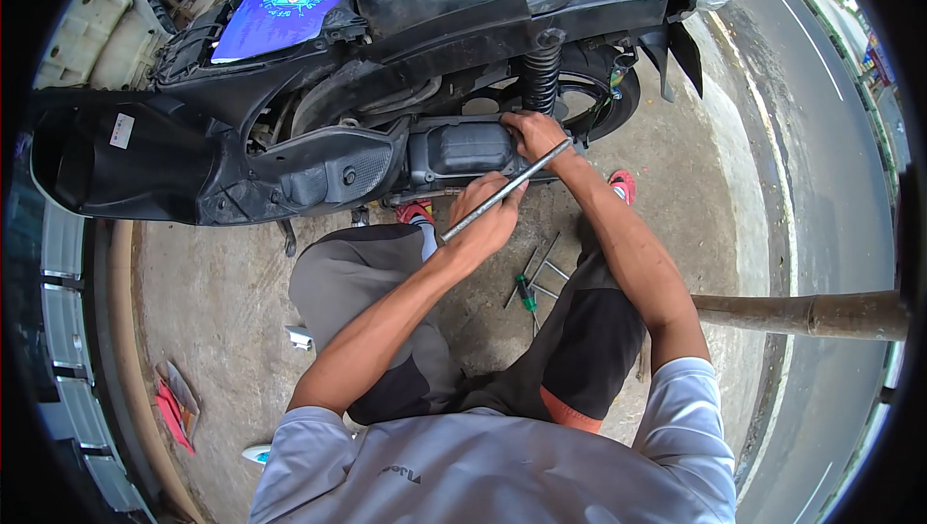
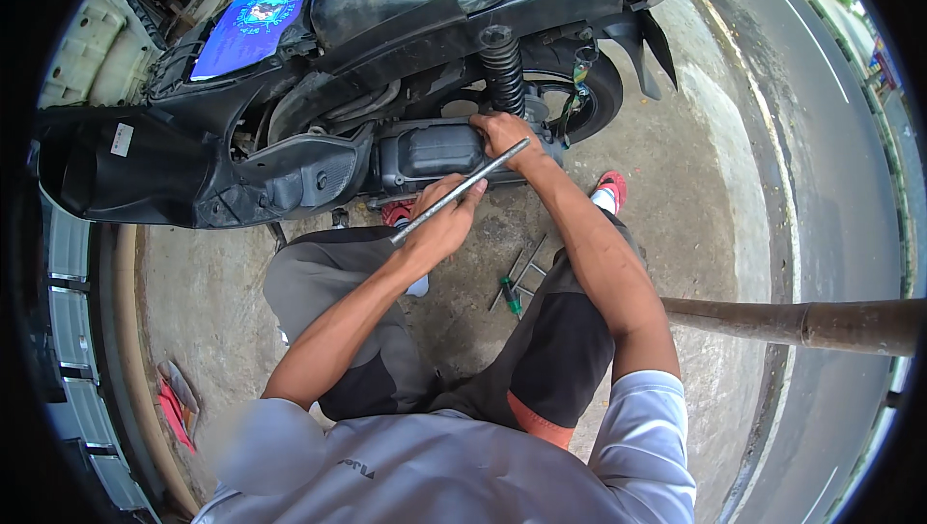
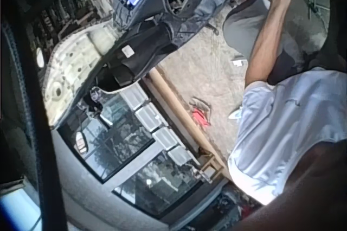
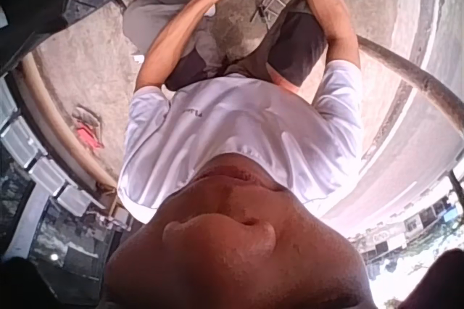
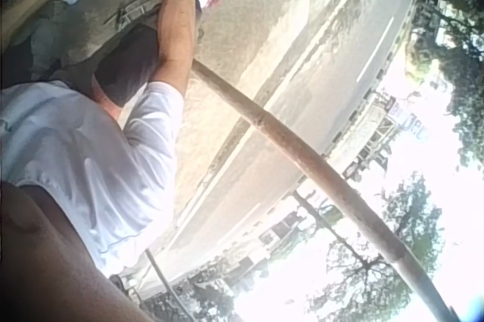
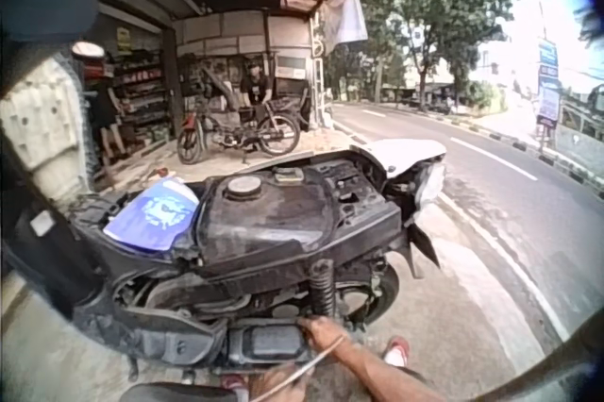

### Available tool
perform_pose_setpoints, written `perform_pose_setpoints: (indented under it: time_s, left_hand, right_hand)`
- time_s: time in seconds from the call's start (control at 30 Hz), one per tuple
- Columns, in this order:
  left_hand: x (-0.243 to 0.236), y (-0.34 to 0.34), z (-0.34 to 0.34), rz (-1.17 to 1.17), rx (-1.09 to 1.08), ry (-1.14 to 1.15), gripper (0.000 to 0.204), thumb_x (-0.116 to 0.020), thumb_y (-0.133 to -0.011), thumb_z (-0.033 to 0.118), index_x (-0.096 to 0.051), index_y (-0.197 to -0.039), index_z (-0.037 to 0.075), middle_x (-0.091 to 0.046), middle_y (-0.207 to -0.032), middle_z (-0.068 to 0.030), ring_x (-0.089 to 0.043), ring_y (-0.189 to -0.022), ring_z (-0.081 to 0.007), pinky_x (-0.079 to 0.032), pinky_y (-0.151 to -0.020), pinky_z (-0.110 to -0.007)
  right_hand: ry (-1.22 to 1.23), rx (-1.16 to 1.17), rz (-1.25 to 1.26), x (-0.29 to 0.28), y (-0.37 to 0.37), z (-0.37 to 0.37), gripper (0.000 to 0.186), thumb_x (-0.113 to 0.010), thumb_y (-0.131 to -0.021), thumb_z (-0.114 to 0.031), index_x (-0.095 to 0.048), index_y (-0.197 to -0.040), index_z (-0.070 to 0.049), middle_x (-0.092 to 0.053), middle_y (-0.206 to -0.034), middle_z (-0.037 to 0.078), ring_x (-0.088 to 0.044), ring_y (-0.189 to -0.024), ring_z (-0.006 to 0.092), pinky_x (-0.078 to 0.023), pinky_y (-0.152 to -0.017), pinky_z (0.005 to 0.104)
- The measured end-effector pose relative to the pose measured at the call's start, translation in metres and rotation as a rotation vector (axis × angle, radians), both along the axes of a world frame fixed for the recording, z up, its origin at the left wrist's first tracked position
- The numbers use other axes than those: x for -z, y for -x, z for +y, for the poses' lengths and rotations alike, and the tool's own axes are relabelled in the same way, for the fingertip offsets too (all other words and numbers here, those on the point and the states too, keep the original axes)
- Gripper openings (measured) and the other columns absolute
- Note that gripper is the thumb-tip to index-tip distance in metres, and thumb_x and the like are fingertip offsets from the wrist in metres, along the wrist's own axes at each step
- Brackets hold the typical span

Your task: Removing body panels and performing maintenance on a scooter.

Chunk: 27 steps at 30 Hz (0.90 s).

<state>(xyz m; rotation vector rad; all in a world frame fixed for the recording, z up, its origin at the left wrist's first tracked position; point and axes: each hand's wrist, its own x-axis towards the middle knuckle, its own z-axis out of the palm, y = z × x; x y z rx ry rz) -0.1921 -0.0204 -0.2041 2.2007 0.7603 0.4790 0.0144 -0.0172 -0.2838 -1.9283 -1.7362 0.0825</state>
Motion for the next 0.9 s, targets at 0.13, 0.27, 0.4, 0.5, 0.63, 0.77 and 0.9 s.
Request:
perform_pose_setpoints:
  time_s: [0.13, 0.27, 0.4, 0.5, 0.63, 0.77, 0.9]
  left_hand:
    - [-0.025, 0.005, -0.007, -0.11, 0.199, 0.102, 0.027, -0.052, -0.091, 0.021, -0.063, -0.081, -0.002, -0.06, -0.072, -0.0189, -0.058, -0.072, -0.0417, -0.043, -0.062, -0.048]
    - [-0.035, 0.019, -0.018, -0.16, 0.342, 0.234, 0.03, -0.053, -0.093, 0.023, -0.061, -0.081, -0.003, -0.059, -0.07, -0.022, -0.056, -0.066, -0.0403, -0.041, -0.061, -0.045]
    - [-0.037, 0.013, -0.024, -0.172, 0.296, 0.378, 0.031, -0.052, -0.095, 0.027, -0.06, -0.095, -0.004, -0.06, -0.078, -0.0191, -0.055, -0.07, -0.0272, -0.042, -0.066, -0.039]
    - [-0.04, 0.007, -0.02, -0.184, 0.315, 0.538, 0.031, -0.052, -0.096, 0.026, -0.059, -0.099, -0.004, -0.06, -0.083, -0.0171, -0.054, -0.072, -0.0234, -0.042, -0.069, -0.037]
    - [-0.026, 0.01, -0.017, -0.26, 0.29, 0.438, 0.027, -0.055, -0.093, 0.02, -0.062, -0.088, -0.005, -0.062, -0.083, -0.0195, -0.057, -0.075, -0.0327, -0.044, -0.07, -0.036]
    - [-0.014, 0.012, -0.022, -0.398, 0.321, 0.217, 0.023, -0.057, -0.09, 0.016, -0.063, -0.084, -0.006, -0.062, -0.078, -0.0212, -0.057, -0.073, -0.0372, -0.043, -0.066, -0.04]
    - [-0.015, 0.01, -0.025, -0.406, 0.358, 0.42, 0.02, -0.056, -0.089, 0.013, -0.061, -0.085, -0.006, -0.058, -0.066, -0.0205, -0.055, -0.062, -0.0342, -0.038, -0.058, -0.044]
  right_hand:
    - [0.178, 0.119, -0.042, -0.027, 0.023, 0.001, 0.032, -0.059, -0.075, -0.011, -0.061, -0.105, 0.0, -0.06, -0.11, 0.02, -0.061, -0.095, 0.0383, -0.051, -0.082, 0.0452]
    - [-0.02, 0.001, 0.023, -0.042, 0.058, 0.003, 0.057, -0.072, -0.071, -0.023, -0.053, -0.121, -0.001, -0.053, -0.122, 0.02, -0.052, -0.113, 0.037, -0.046, -0.093, 0.0454]
    - [0.051, -0.14, -0.091, -0.028, 0.056, 0.01, 0.098, -0.084, -0.055, -0.036, -0.039, -0.134, -0.001, -0.045, -0.129, 0.02, -0.044, -0.121, 0.039, -0.036, -0.103, 0.0461]
    - [0.139, -0.206, -0.049, -0.03, 0.047, 0.021, 0.104, -0.086, -0.051, -0.037, -0.038, -0.135, 0.0, -0.045, -0.13, 0.022, -0.046, -0.119, 0.0405, -0.036, -0.103, 0.0464]
    - [0.131, -0.255, -0.015, -0.035, 0.04, 0.025, 0.1, -0.086, -0.05, -0.037, -0.043, -0.132, 0.001, -0.047, -0.128, 0.021, -0.048, -0.118, 0.0388, -0.04, -0.1, 0.0423]
    - [0.169, -0.242, -0.009, -0.047, 0.043, 0.023, 0.098, -0.086, -0.049, -0.037, -0.047, -0.129, 0.002, -0.048, -0.128, 0.02, -0.049, -0.117, 0.036, -0.042, -0.098, 0.0392]
    - [0.201, -0.205, -0.02, -0.041, 0.047, 0.028, 0.097, -0.086, -0.05, -0.036, -0.046, -0.131, -0.002, -0.048, -0.129, 0.019, -0.048, -0.117, 0.0386, -0.041, -0.099, 0.043]
